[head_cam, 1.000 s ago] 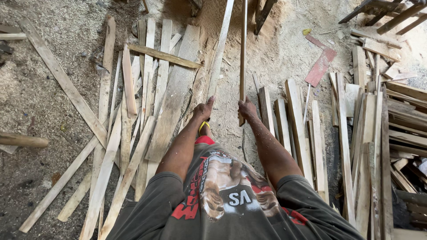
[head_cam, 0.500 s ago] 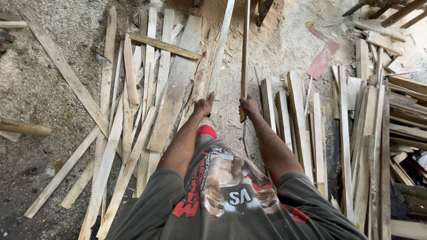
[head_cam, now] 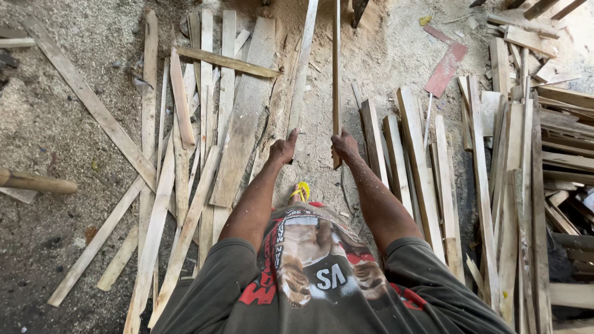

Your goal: The person sits on a low stool in a sawdust-covered workshop and sorts long thin wooden strips, picking them up one at a time, aligning and comparing them, and placing them into piles among scattered strips on the floor.

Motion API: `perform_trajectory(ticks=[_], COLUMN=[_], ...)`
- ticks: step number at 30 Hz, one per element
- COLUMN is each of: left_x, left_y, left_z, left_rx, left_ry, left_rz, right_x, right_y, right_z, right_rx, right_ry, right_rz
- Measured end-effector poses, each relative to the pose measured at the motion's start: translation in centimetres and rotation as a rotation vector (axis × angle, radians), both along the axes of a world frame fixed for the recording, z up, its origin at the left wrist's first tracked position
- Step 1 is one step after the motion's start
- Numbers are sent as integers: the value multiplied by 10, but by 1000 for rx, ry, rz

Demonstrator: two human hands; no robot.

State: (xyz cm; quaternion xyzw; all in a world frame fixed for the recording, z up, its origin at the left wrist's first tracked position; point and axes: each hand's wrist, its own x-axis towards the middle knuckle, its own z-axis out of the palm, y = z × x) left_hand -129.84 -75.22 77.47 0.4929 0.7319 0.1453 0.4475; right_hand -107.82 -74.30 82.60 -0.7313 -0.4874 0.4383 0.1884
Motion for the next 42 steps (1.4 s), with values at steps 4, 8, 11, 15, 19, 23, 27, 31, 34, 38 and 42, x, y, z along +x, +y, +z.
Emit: perform_trajectory(ticks=[4, 8, 11, 15, 19, 23, 27, 31, 34, 38, 42], left_x=[-3, -4, -6, -9, -11, -12, -13, -14, -13, -13, -14], left_y=[-15, -27, -36, -50, -60, -66, -74, -86, -94, -103, -113], left_z=[-3, -4, -3, -4, -5, -3, -1, -1, 0, 0, -1], left_rx=[40, 39, 67, 21, 66, 41, 48, 7, 28, 67, 67], left_ry=[15, 32, 32, 8, 23, 12, 22, -10, 5, 33, 29], left_rz=[-2, -12, 2, -9, -29, -50, -60, -42, -66, -86, -81], right_x=[-4, -5, -6, -9, -10, -13, -15, -15, -16, -16, -15], right_y=[-14, -26, -34, -47, -57, -64, -74, -88, -97, -106, -114], right_z=[-4, -7, -7, -5, -2, -2, -1, 1, 3, 1, -2], right_rx=[-4, 8, 2, -4, 25, 9, 17, 32, 9, -16, 31], right_ry=[11, 9, -18, 15, -17, -38, -20, -21, -7, 15, -66], right_rz=[-8, 8, 26, -7, 42, 50, 41, 31, 4, -16, 54])
